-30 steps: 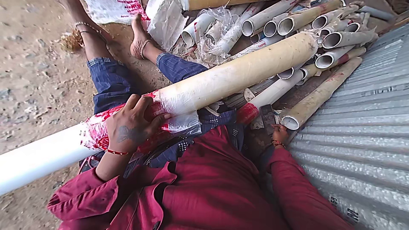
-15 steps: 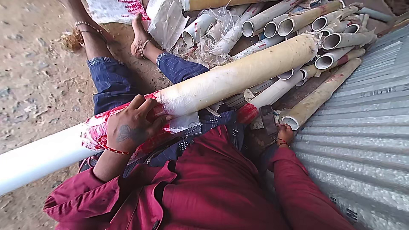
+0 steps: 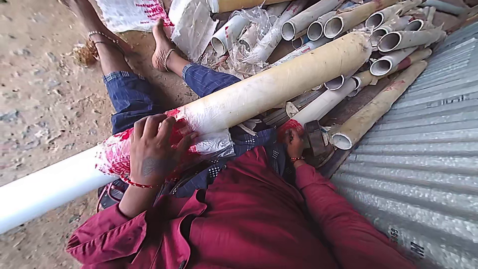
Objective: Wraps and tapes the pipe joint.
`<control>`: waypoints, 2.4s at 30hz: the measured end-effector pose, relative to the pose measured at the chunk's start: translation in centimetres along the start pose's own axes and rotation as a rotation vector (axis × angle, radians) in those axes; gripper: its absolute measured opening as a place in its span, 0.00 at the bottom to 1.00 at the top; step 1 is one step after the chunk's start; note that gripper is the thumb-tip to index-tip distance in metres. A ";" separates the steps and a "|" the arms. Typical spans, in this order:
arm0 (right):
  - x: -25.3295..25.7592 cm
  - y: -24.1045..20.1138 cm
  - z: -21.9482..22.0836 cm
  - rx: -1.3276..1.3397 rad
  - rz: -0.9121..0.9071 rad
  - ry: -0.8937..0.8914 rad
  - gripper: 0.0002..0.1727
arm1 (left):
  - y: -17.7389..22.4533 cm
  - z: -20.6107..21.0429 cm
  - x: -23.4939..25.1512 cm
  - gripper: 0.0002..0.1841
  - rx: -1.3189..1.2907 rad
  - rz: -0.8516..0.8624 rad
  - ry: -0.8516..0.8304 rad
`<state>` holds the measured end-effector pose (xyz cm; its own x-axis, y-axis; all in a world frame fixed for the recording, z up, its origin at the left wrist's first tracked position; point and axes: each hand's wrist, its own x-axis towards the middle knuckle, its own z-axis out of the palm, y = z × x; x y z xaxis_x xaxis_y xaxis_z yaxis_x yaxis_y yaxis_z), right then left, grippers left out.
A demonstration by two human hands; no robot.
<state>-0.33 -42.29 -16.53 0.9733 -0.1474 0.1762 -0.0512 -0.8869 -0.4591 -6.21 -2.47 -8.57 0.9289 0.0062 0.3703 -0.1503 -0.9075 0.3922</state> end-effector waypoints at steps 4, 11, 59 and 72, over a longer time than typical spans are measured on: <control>-0.4 1.8 -0.3 -0.052 0.150 -0.004 0.18 | -0.2 0.6 0.2 0.31 -0.135 0.005 0.022; -0.2 9.2 -3.7 -0.012 0.466 0.295 0.21 | 1.1 1.7 -0.7 0.30 -0.135 -0.021 0.063; 8.6 -24.6 -1.5 -0.101 -0.845 -0.015 0.14 | 2.0 -0.2 -0.1 0.34 -0.116 -0.256 0.032; 7.5 -24.4 -4.2 -0.130 -0.846 0.177 0.17 | 2.5 -2.5 0.6 0.21 -0.271 -0.039 0.123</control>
<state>7.30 -23.59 -0.35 0.6477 0.5266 0.5506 0.6368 -0.7709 -0.0118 -6.90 -3.66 -5.23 0.8902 0.1047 0.4434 -0.2155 -0.7607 0.6123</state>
